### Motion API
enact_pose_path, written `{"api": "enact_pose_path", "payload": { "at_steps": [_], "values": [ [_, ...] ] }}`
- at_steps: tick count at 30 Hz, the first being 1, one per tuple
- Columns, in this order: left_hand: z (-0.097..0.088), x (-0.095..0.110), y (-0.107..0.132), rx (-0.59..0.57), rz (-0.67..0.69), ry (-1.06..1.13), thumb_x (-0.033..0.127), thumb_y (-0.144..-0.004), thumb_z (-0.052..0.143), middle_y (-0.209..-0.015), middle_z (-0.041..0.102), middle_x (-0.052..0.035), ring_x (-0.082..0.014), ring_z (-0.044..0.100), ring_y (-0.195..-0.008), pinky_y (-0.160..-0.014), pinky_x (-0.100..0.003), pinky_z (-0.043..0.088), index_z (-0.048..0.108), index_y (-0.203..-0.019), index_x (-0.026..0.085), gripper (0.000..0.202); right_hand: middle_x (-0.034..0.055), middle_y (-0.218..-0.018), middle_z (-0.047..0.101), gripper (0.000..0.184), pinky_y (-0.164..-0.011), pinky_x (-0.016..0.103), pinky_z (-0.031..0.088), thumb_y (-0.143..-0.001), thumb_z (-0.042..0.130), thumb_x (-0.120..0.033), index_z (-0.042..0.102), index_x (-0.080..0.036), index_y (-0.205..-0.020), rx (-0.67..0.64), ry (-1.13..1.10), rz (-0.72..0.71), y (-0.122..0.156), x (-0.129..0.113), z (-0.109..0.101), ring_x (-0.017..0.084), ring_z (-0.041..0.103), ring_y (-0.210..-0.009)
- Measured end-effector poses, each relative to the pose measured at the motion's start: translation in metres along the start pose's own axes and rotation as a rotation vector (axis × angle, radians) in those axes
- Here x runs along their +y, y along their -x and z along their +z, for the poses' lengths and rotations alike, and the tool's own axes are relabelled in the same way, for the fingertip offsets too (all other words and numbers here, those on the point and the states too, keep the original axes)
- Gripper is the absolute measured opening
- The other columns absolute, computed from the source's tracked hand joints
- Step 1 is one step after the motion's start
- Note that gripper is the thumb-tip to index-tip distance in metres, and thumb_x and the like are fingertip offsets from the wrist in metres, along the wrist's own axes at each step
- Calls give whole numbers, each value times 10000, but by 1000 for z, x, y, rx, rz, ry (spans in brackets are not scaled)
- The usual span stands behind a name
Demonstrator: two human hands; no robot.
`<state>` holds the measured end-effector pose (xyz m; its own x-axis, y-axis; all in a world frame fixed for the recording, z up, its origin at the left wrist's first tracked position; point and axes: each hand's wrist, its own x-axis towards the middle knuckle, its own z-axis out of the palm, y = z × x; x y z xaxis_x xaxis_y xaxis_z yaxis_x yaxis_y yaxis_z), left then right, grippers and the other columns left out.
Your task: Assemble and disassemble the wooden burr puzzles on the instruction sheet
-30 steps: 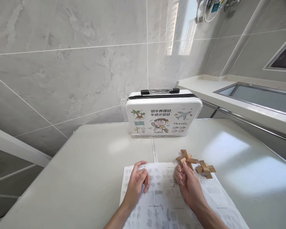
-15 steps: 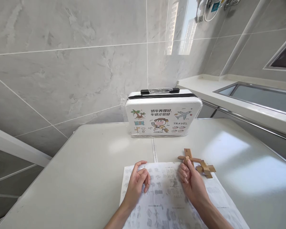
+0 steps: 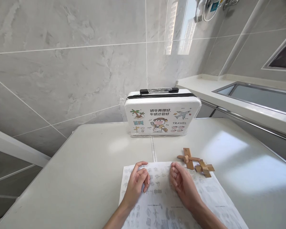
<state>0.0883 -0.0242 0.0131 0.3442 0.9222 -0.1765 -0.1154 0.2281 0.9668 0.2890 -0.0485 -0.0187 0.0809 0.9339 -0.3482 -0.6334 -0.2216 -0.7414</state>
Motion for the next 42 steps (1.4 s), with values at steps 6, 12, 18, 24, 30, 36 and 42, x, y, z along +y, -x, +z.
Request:
{"api": "enact_pose_path", "payload": {
  "at_steps": [6, 12, 18, 24, 30, 36, 42],
  "values": [
    [-1, -4, -1, -13, 10, -16, 553, -973, 651, -678, 527, 52, -78, 390, -509, -539, -249, 336, 603, -1107, 200, 381, -44, -614, 519, 463, -484, 240, 371, -963, 652, -640, 563, -215, -802, -245, 442, -128, 12, 8, 14, 112, 458, -496],
    [-1, -11, -3, -38, -6, -62, 564, -1005, 608, -639, 514, 55, -79, 380, -492, -521, -243, 313, 576, -955, 206, 362, -38, -610, 542, 445, -535, 255, 386, -1018, 564, -614, 585, -211, -830, -336, 682, -238, 13, 15, 12, 131, 498, -524],
    [2, -9, -4, -38, 17, -108, 584, -996, 615, -637, 507, 53, -76, 371, -488, -523, -238, 325, 540, -886, 208, 398, -36, -619, 545, 418, -533, 256, 367, -1031, 550, -587, 589, -216, -842, -347, 715, -259, 12, 16, 11, 133, 496, -527],
    [2, -11, -4, -48, 22, -135, 572, -1013, 591, -649, 493, 56, -78, 366, -499, -514, -234, 319, 525, -884, 210, 390, -37, -616, 530, 434, -534, 255, 370, -1028, 538, -598, 573, -212, -832, -358, 746, -264, 12, 15, 13, 134, 484, -533],
    [2, -10, -4, -68, 28, -154, 554, -1025, 577, -655, 489, 54, -82, 372, -509, -522, -240, 314, 503, -868, 215, 381, -39, -620, 520, 429, -532, 256, 349, -1036, 529, -587, 578, -210, -837, -366, 764, -281, 12, 14, 14, 130, 470, -536],
    [3, -9, -3, -69, 28, -143, 579, -1019, 563, -650, 498, 45, -91, 372, -515, -526, -248, 297, 467, -824, 221, 419, -41, -615, 514, 440, -533, 254, 350, -1028, 533, -598, 570, -210, -825, -375, 758, -289, 11, 14, 14, 129, 455, -538],
    [5, -11, -3, -40, 36, -169, 583, -1039, 518, -642, 486, 40, -100, 387, -526, -550, -259, 320, 442, -789, 221, 447, -36, -616, 526, 414, -528, 254, 341, -1029, 545, -567, 586, -208, -826, -374, 781, -305, 11, 15, 13, 127, 457, -531]
  ]
}}
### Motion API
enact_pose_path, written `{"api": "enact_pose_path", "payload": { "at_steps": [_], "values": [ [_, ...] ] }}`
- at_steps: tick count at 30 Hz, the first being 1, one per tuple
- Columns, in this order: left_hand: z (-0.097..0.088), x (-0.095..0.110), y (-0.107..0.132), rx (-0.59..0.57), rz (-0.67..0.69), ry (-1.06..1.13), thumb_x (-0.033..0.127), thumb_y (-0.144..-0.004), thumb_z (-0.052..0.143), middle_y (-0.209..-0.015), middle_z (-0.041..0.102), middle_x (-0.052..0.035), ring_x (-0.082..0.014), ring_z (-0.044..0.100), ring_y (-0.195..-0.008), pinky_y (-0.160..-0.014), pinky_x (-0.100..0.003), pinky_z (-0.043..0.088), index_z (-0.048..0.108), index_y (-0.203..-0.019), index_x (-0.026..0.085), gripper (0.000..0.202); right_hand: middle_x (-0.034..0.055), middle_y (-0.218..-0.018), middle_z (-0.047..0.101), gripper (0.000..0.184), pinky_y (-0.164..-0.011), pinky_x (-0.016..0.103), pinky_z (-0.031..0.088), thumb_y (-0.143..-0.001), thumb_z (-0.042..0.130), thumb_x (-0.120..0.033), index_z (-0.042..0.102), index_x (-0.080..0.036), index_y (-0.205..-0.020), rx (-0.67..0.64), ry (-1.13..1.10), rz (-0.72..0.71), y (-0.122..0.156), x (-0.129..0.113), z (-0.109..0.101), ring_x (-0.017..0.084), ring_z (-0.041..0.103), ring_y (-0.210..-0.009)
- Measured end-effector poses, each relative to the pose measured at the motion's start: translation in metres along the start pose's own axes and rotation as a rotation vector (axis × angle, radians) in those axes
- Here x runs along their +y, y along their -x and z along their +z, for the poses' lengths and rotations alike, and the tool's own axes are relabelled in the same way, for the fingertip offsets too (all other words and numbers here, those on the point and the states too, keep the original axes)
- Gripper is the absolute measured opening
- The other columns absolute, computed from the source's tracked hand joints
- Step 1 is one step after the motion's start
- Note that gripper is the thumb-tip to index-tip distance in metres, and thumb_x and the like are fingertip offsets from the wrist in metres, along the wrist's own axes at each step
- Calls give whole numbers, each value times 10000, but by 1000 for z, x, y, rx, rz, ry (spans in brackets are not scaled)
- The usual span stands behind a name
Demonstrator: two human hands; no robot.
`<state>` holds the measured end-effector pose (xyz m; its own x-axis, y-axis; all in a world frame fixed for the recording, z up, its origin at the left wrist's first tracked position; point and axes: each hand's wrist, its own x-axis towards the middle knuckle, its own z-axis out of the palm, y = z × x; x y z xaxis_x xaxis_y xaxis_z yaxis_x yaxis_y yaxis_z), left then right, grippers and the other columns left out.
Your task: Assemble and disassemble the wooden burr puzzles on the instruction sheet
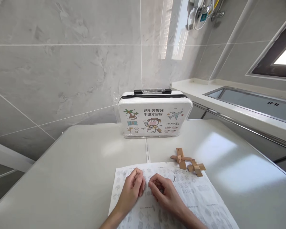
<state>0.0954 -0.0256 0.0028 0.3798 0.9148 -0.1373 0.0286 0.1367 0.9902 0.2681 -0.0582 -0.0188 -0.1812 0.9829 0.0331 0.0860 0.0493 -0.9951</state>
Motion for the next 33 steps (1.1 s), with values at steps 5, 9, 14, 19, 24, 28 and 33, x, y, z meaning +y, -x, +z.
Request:
{"api": "enact_pose_path", "payload": {
  "at_steps": [5, 9, 14, 19, 24, 28, 33],
  "values": [
    [0, -1, 0, -1, 19, 9, 578, -1052, 487, -662, 505, 28, -106, 402, -530, -574, -270, 363, 438, -773, 223, 454, -36, -615, 522, 367, -536, 255, 333, -1039, 553, -504, 601, -207, -829, -9, 25, -29, 1, 2, 1, 128, 448, -539],
    [0, -2, -1, 0, 23, 15, 561, -1063, 468, -672, 506, 26, -111, 413, -532, -573, -272, 374, 440, -775, 225, 444, -32, -631, 525, 344, -544, 257, 327, -1048, 533, -471, 598, -206, -837, -28, 55, -40, 2, 3, 2, 130, 443, -551],
    [1, -2, 0, 7, 28, 11, 564, -1065, 461, -656, 490, 32, -109, 396, -530, -567, -267, 375, 437, -768, 225, 451, -28, -641, 526, 327, -545, 261, 309, -1053, 514, -437, 606, -200, -847, -27, 112, -50, 2, 3, 2, 129, 422, -560],
    [2, 0, 1, 13, 12, 18, 562, -1065, 463, -654, 487, 37, -105, 394, -530, -568, -266, 376, 422, -774, 226, 446, -25, -645, 537, 324, -544, 255, 322, -1047, 520, -430, 603, -197, -838, -23, 110, -61, 1, 4, 3, 129, 424, -565],
    [3, 1, 1, 17, 16, 7, 583, -1059, 462, -638, 471, 47, -106, 388, -534, -569, -265, 369, 414, -775, 228, 458, -25, -642, 541, 318, -543, 253, 326, -1047, 528, -421, 606, -194, -838, -18, 104, -62, 0, 6, 3, 127, 420, -564],
    [4, 1, 1, 18, 13, -7, 601, -1053, 460, -630, 468, 49, -107, 380, -533, -566, -265, 360, 411, -775, 229, 467, -18, -650, 560, 324, -542, 251, 332, -1047, 529, -426, 619, -192, -843, -22, 110, -70, 0, 7, 4, 128, 432, -564],
    [4, 0, 1, 25, 19, -21, 593, -1057, 453, -619, 469, 51, -106, 383, -527, -562, -264, 358, 412, -775, 230, 461, -23, -632, 543, 330, -535, 250, 327, -1044, 529, -429, 621, -190, -836, -17, 109, -65, 0, 7, 4, 125, 417, -554]
  ]
}}
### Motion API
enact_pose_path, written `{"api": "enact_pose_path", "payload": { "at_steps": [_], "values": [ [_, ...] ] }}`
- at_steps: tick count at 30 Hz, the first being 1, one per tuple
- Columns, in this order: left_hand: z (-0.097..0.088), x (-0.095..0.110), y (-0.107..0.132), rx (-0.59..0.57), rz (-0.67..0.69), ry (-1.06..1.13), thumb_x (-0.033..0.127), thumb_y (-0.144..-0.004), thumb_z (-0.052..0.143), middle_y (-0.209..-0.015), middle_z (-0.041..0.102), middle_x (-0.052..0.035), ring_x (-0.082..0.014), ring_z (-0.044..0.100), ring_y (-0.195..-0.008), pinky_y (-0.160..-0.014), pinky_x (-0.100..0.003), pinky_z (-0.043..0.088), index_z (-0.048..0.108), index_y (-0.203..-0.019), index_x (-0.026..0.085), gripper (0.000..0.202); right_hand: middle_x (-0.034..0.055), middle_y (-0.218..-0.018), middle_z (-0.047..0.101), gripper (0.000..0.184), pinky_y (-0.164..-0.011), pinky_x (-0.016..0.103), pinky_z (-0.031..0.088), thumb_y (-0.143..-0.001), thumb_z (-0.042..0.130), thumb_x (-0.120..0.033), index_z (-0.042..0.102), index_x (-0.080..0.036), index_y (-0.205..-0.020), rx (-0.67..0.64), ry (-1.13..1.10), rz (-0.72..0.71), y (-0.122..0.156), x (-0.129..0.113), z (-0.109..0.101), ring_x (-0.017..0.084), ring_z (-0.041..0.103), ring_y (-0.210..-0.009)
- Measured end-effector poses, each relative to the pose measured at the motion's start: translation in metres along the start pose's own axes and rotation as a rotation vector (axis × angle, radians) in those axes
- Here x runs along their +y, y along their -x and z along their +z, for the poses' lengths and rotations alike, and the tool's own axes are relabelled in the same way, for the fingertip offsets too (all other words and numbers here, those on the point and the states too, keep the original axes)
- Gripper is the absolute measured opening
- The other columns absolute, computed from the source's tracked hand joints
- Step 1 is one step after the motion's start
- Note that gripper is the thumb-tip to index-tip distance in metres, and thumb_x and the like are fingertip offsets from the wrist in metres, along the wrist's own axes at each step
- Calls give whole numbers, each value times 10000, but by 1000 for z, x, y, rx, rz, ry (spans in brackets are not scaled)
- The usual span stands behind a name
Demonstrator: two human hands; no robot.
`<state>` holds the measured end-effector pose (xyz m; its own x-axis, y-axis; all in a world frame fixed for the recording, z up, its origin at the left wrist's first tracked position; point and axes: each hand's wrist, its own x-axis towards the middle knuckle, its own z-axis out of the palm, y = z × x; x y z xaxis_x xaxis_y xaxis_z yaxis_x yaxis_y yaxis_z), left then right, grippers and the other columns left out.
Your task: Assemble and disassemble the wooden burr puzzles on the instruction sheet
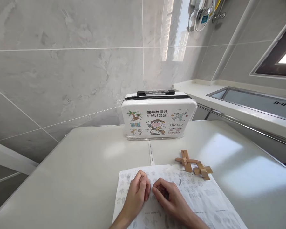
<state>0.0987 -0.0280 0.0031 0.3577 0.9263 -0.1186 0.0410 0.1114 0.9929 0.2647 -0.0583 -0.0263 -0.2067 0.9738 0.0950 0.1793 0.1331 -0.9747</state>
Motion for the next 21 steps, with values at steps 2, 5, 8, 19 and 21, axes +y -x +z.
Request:
{"api": "enact_pose_path", "payload": {
  "at_steps": [2, 5, 8, 19, 21],
  "values": [
    [0, -1, 0, 0, 0, -4, 587, -1060, 451, -612, 466, 53, -106, 382, -524, -560, -263, 356, 414, -774, 230, 459, -22, -633, 544, 330, -535, 250, 325, -1043, 530, -430, 623, -188, -838, -2, -3, 3, 0, 0, 0, 125, 416, -555],
    [1, -2, 0, 0, -2, -7, 584, -1060, 450, -611, 466, 51, -107, 380, -525, -555, -262, 353, 414, -770, 230, 459, -24, -633, 544, 324, -536, 250, 322, -1042, 531, -426, 620, -189, -841, -4, -4, 5, 0, 0, -1, 124, 417, -555],
    [1, -3, -1, 4, -1, -13, 587, -1057, 451, -613, 466, 51, -110, 380, -532, -560, -262, 358, 412, -771, 231, 459, -29, -626, 535, 321, -536, 251, 317, -1042, 534, -422, 613, -190, -835, -2, -3, 3, 0, -1, -1, 122, 412, -552],
    [1, -1, -1, -17, -4, -39, 582, -1070, 427, -631, 467, 49, -109, 364, -538, -554, -264, 332, 414, -773, 230, 461, -24, -629, 560, 324, -524, 248, 317, -1039, 542, -435, 617, -194, -837, 5, -21, 10, -3, -2, -1, 120, 426, -543],
    [1, -2, -2, -13, 8, -43, 565, -1072, 433, -624, 460, 52, -108, 371, -537, -564, -266, 344, 415, -772, 229, 451, -25, -623, 558, 329, -525, 248, 322, -1035, 550, -445, 617, -194, -833, 8, -27, 11, -3, -3, -1, 120, 428, -540]
  ]
}}
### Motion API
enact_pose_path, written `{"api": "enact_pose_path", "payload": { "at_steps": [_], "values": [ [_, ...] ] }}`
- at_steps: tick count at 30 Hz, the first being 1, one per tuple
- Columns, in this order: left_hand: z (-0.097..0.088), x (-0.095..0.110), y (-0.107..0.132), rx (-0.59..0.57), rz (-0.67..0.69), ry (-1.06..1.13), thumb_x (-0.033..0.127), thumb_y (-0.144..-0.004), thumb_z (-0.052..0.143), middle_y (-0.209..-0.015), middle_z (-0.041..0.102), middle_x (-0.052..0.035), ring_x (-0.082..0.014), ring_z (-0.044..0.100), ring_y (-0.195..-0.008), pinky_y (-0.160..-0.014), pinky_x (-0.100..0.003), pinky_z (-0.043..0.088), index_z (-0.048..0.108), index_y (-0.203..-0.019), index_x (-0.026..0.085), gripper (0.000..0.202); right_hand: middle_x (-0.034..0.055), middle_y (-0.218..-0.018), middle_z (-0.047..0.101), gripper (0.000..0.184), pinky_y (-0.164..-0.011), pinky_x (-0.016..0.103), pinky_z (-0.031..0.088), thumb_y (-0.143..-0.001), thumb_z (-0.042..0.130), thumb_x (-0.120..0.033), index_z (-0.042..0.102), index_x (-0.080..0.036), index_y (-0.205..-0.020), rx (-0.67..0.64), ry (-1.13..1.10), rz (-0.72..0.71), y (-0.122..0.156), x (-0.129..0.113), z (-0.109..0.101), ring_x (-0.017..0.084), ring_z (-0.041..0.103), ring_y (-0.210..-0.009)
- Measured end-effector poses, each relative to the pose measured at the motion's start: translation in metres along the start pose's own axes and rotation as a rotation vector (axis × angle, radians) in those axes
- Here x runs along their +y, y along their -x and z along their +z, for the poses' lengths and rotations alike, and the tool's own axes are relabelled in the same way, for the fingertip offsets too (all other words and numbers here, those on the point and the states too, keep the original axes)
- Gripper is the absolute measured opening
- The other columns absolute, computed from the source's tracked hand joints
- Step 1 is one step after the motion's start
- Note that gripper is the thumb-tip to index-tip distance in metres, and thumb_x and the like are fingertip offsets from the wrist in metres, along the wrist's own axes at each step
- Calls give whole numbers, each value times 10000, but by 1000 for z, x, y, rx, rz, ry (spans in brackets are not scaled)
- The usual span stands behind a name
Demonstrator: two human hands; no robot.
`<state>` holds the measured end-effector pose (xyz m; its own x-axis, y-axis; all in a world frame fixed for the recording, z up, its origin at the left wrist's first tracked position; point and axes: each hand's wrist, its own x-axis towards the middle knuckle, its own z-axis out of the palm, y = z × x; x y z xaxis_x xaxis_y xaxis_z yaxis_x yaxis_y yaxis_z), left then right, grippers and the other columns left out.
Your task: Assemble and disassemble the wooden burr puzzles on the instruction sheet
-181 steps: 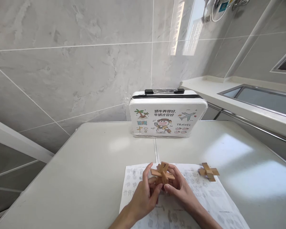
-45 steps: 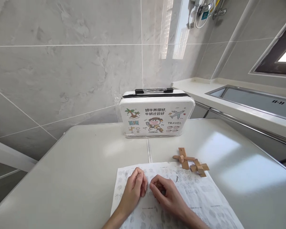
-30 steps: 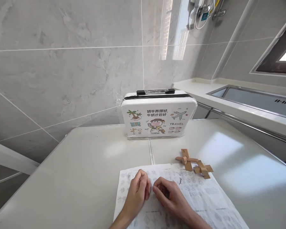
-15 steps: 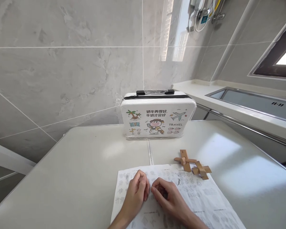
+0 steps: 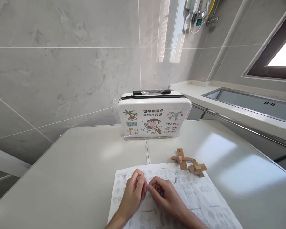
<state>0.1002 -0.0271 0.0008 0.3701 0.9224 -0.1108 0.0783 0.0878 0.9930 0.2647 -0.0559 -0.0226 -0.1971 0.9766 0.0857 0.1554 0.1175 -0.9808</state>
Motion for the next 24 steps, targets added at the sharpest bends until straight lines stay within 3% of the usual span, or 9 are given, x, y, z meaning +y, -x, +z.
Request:
{"api": "enact_pose_path", "payload": {
  "at_steps": [13, 19, 24],
  "values": [
    [1, -3, 0, 27, 44, -76, 549, -1074, 431, -614, 485, 49, -119, 381, -537, -583, -265, 354, 424, -778, 231, 434, -55, -570, 524, 516, -476, 232, 376, -943, 619, -695, 571, -206, -789, 90, -287, 113, -2, -2, -6, 100, 452, -462],
    [0, -4, -1, 26, 34, -64, 534, -1069, 441, -648, 495, 49, -108, 379, -535, -577, -259, 344, 423, -793, 228, 412, -76, -460, 424, 569, -387, 214, 221, -976, 564, -691, 519, -217, -664, 319, -615, 139, -2, 3, -19, 78, 300, -386],
    [-1, -4, -1, 12, 32, -62, 487, -1069, 441, -670, 503, 48, -99, 381, -536, -567, -254, 336, 415, -802, 227, 374, -96, -433, 331, 575, -370, 214, 147, -998, 555, -632, 518, -209, -611, 440, -936, 50, 2, 5, -42, 54, 156, -355]
  ]
}}
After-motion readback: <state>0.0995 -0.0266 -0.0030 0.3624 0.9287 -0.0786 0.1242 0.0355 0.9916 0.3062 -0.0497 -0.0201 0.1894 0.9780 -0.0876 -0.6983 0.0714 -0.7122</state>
